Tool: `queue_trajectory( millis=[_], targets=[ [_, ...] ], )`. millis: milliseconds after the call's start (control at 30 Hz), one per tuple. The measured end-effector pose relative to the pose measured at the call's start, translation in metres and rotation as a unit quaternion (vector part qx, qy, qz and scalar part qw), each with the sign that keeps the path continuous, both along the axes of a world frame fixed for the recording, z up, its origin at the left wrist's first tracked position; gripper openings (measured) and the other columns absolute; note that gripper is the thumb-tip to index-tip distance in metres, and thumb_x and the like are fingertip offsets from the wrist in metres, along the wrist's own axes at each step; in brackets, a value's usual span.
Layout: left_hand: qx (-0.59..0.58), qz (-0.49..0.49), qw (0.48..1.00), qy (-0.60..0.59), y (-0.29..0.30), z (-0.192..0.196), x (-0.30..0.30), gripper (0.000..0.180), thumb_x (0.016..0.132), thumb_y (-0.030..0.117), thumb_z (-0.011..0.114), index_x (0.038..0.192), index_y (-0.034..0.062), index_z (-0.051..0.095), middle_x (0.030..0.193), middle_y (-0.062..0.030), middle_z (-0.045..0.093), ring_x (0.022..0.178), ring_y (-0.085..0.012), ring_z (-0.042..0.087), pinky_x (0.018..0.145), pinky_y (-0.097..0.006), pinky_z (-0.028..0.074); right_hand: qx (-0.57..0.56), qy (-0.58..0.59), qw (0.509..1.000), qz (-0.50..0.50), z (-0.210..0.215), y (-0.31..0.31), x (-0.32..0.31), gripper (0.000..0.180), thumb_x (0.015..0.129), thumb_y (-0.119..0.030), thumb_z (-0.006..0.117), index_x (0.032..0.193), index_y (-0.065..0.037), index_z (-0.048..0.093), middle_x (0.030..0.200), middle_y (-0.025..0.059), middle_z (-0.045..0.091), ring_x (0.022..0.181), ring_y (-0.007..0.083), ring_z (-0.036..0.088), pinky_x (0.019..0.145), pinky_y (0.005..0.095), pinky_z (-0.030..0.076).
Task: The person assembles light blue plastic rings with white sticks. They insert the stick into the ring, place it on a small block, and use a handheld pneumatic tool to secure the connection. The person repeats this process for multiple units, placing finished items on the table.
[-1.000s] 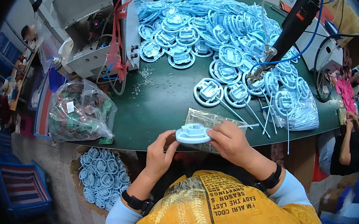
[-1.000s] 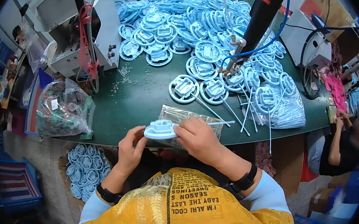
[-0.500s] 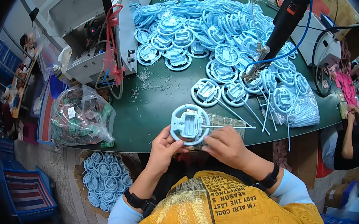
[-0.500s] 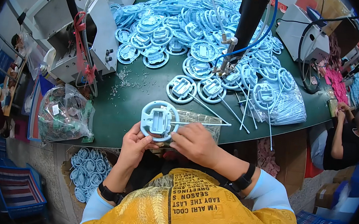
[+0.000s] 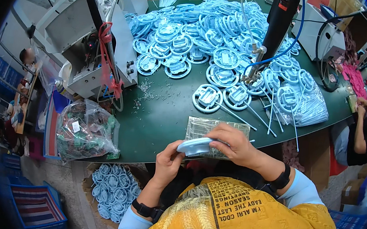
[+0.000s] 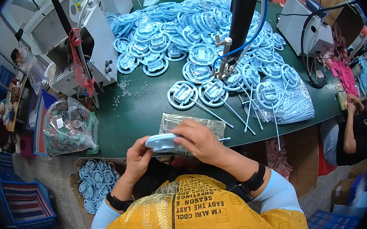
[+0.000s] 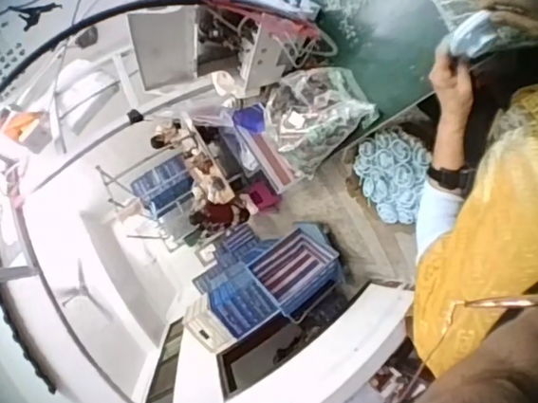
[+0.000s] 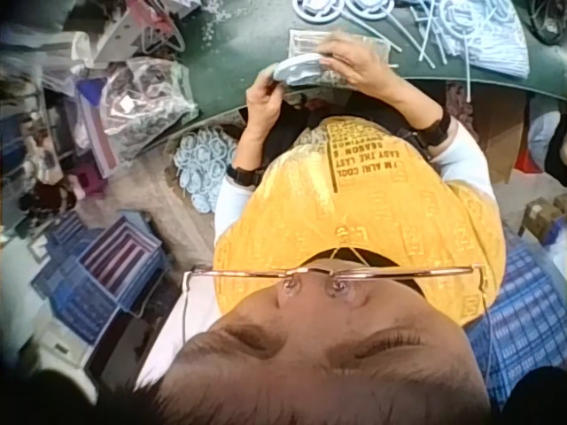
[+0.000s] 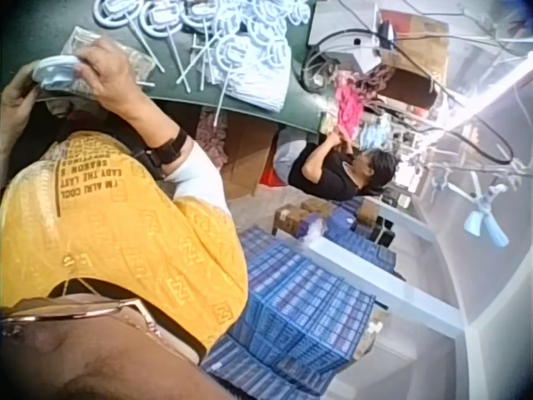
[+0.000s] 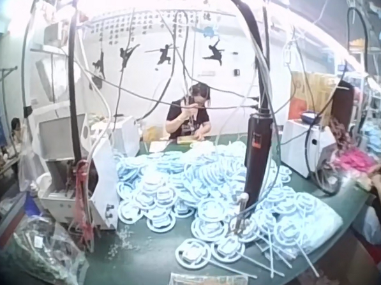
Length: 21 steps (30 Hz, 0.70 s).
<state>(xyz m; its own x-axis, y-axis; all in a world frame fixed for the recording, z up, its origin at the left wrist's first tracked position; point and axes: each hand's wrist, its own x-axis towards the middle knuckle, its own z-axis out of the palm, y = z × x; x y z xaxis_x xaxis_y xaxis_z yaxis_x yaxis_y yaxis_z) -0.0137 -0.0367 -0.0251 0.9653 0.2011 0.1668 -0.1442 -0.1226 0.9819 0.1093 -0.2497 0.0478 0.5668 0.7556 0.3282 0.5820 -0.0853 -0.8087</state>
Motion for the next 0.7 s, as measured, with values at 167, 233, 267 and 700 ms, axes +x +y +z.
queue_trajectory(
  millis=[167,233,267,700],
  targets=[
    [0.101,-0.030,0.994,0.007,-0.001,0.014,-0.002,0.038,0.086,-0.008,0.062,0.123,0.0015,0.059,0.110,-0.0120,0.069,0.096,-0.0192,0.068,0.086,-0.028,0.052,0.020,0.000,1.000,-0.013,0.000,0.000,-0.001,0.017,0.089,-0.010,0.064,0.103,-0.001,0.063,0.094,0.0136,0.061,0.085,0.0319,0.061,0.075,0.0388,0.049],
    [0.134,-0.052,0.990,-0.011,0.000,0.031,0.002,0.038,0.086,-0.006,0.062,0.124,0.0017,0.060,0.111,-0.0138,0.069,0.097,-0.0226,0.068,0.088,-0.030,0.052,0.003,-0.011,1.000,-0.012,-0.003,-0.003,0.000,0.016,0.089,-0.009,0.064,0.103,-0.001,0.063,0.094,0.0136,0.061,0.085,0.0320,0.061,0.074,0.0389,0.049],
    [0.139,-0.060,0.988,-0.029,0.000,0.045,0.007,0.037,0.087,-0.004,0.062,0.123,0.0018,0.060,0.112,-0.0144,0.069,0.098,-0.0239,0.068,0.089,-0.031,0.051,-0.006,-0.017,1.000,-0.010,-0.004,-0.004,0.001,0.016,0.089,-0.009,0.064,0.102,-0.001,0.063,0.094,0.0135,0.061,0.086,0.0321,0.061,0.074,0.0390,0.049],
    [0.126,-0.061,0.990,0.032,-0.004,0.049,0.027,0.024,0.090,0.006,0.064,0.113,0.0002,0.066,0.095,-0.0119,0.072,0.083,-0.0163,0.068,0.075,-0.028,0.052,0.053,-0.127,0.980,-0.145,0.005,-0.015,0.010,0.018,0.085,-0.002,0.065,0.102,-0.001,0.063,0.095,0.0126,0.063,0.087,0.0291,0.063,0.078,0.0368,0.052]
  ],
)
